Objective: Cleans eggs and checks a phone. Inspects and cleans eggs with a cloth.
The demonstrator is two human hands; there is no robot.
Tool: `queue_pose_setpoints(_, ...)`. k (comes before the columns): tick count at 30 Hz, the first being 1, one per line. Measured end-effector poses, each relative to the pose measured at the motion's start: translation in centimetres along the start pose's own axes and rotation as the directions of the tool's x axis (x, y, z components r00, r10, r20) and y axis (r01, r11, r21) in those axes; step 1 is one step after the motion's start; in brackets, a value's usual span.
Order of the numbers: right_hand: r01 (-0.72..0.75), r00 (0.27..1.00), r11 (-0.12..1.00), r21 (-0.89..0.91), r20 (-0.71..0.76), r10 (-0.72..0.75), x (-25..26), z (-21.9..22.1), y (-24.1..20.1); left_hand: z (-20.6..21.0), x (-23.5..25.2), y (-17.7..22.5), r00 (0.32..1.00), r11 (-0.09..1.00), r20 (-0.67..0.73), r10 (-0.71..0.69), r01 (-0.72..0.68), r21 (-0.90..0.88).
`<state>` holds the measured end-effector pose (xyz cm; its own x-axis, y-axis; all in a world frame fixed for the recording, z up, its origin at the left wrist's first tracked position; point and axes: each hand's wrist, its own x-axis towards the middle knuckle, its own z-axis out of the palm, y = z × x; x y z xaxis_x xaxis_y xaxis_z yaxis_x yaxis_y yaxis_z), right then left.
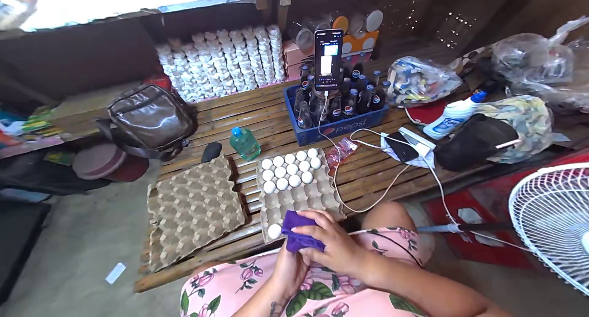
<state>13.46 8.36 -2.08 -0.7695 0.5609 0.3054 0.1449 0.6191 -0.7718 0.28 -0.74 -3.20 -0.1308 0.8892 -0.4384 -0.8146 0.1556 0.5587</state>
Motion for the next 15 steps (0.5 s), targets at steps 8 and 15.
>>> queue_pose_setpoints(8, -0.213, 0.973, 0.94, 0.267, -0.029, 0.229, 0.8, -0.6, 0.1, -0.5, 0.6, 0.4, 0.993, 0.998, 0.114, 0.044, -0.04, -0.042)
queue_pose_setpoints(15, 0.049, 0.999, 0.998, 0.044, -0.021, -0.048, 0.0, 0.6, 0.2, -0.2, 0.3, -0.1, 0.988, 0.979, -0.128, 0.091, -0.065, 0.191)
